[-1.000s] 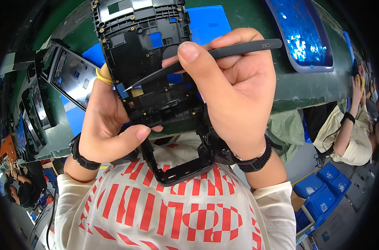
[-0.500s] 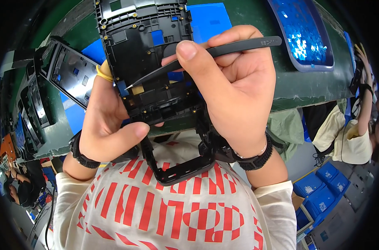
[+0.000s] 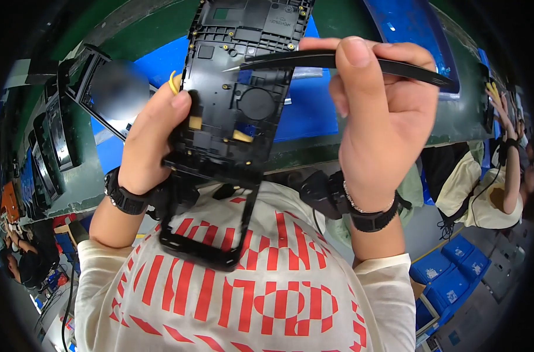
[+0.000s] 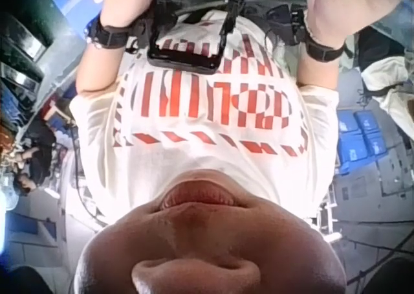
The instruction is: Manually assembling electronic components into a plastic casing using tweezers and scissors.
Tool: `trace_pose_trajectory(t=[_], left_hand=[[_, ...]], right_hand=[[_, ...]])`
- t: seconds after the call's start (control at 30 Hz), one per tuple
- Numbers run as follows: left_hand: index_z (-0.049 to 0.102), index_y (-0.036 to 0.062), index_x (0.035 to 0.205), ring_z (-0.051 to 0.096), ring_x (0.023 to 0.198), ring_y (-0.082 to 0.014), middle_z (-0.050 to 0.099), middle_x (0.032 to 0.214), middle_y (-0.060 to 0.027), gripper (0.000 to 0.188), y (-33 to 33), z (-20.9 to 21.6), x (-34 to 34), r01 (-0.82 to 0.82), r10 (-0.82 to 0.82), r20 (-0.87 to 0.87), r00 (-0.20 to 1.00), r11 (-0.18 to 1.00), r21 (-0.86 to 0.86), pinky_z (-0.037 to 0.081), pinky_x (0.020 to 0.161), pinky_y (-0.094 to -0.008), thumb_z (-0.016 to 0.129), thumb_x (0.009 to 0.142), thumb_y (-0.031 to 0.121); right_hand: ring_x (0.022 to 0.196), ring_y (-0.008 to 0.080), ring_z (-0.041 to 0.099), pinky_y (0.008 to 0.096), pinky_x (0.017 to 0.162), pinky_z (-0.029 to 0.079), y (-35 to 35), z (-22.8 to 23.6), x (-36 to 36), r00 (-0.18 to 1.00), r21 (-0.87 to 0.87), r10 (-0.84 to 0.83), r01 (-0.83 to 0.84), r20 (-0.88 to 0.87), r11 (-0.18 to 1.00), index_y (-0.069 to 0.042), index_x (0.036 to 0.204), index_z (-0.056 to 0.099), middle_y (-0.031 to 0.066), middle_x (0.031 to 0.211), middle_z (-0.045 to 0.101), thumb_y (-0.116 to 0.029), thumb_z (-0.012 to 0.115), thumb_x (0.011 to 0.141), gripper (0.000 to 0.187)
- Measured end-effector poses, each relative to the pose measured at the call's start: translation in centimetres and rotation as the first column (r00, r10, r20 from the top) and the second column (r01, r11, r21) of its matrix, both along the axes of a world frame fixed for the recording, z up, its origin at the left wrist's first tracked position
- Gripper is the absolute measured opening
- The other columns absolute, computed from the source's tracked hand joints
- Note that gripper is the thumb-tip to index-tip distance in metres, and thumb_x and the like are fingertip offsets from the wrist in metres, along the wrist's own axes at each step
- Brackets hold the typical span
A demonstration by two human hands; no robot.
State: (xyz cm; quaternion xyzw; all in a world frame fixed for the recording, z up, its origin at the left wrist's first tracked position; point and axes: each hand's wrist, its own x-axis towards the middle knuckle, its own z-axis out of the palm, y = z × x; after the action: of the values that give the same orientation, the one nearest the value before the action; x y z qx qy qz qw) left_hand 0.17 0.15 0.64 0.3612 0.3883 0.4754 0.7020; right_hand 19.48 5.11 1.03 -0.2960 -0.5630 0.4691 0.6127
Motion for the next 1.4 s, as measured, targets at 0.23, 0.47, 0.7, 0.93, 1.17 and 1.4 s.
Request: trace_pose_trajectory(t=[0.23, 0.47, 0.7, 0.93, 1.17, 1.4], left_hand=[[0.041, -0.0044, 0.119, 0.051, 0.099, -0.0156, 0.054, 0.105, -0.009, 0.057, 0.8, 2.8, -1.6, 0.292, -0.317, -0.277, 0.907, 0.948, -0.128, 0.035, 0.088, -0.0241, 0.052, 0.066, 0.012], [0.033, -0.0128, 0.122, 0.044, 0.105, -0.0165, 0.048, 0.114, -0.0122, 0.079, -0.3, 4.4, -1.7, 0.527, -0.548, -0.378, 0.746, 0.833, -0.17, 0.03, 0.094, -0.0268, 0.05, 0.046, -0.002], [0.036, -0.0135, 0.119, 0.047, 0.102, -0.017, 0.05, 0.11, -0.0125, 0.075, -0.5, 4.5, -1.0, 0.527, -0.541, -0.382, 0.749, 0.836, -0.151, 0.033, 0.091, -0.0261, 0.046, 0.045, -0.001], [0.035, -0.0132, 0.12, 0.048, 0.102, -0.0174, 0.049, 0.112, -0.0131, 0.076, -0.8, 4.2, -0.7, 0.523, -0.544, -0.32, 0.776, 0.838, -0.156, 0.033, 0.091, -0.0257, 0.046, 0.046, -0.001], [0.027, -0.0123, 0.126, 0.043, 0.111, -0.0184, 0.046, 0.119, -0.015, 0.078, -0.3, 3.9, -1.6, 0.593, -0.612, -0.298, 0.732, 0.789, -0.164, 0.03, 0.095, -0.027, 0.047, 0.051, -0.003], [0.016, -0.0104, 0.13, 0.041, 0.114, -0.0237, 0.041, 0.122, -0.0197, 0.082, 0.3, 3.9, -1.7, 0.569, -0.585, -0.004, 0.811, 0.79, -0.229, 0.03, 0.097, -0.0313, 0.053, 0.057, -0.001]], right_hand=[[0.05, 0.0025, 0.032, 0.0151, 0.048, 0.028, -0.3, 2.0, 1.0, 0.97, 0.105, 0.084, -0.11, 0.227, 0.988, -0.003, 0.099, 0.036, 0.0246, 0.09, 0.059, -0.006, 0.045, 0.087, 0.015], [0.046, 0.0012, 0.032, 0.0138, 0.044, 0.026, -0.5, 2.2, 0.2, 0.886, 0.042, 0.332, -0.364, 0.324, 0.93, -0.003, 0.097, 0.033, 0.0186, 0.083, 0.061, -0.01, 0.048, 0.087, 0.02], [0.044, 0.001, 0.031, 0.0133, 0.042, 0.025, -0.9, 2.2, 0.9, 0.887, 0.042, 0.325, -0.357, 0.327, 0.933, -0.004, 0.097, 0.032, 0.0176, 0.081, 0.061, -0.011, 0.049, 0.087, 0.021], [0.043, 0.0004, 0.031, 0.0123, 0.04, 0.023, -1.0, 1.9, 1.5, 0.875, 0.018, 0.347, -0.374, 0.337, 0.927, -0.005, 0.096, 0.031, 0.0168, 0.08, 0.062, -0.013, 0.049, 0.086, 0.022], [0.048, 0.0078, 0.046, 0.0148, 0.045, 0.036, -1.2, 1.5, 1.0, 0.876, 0.024, 0.401, -0.422, 0.268, 0.906, -0.006, 0.095, 0.031, 0.0184, 0.077, 0.06, -0.01, 0.049, 0.086, 0.021], [0.062, 0.0153, 0.043, 0.0288, 0.065, 0.036, 1.3, 2.6, 4.1, 0.962, -0.127, 0.274, -0.274, -0.016, 0.953, 0.002, 0.104, 0.04, 0.0024, 0.069, 0.049, -0.015, 0.047, 0.088, 0.025]])
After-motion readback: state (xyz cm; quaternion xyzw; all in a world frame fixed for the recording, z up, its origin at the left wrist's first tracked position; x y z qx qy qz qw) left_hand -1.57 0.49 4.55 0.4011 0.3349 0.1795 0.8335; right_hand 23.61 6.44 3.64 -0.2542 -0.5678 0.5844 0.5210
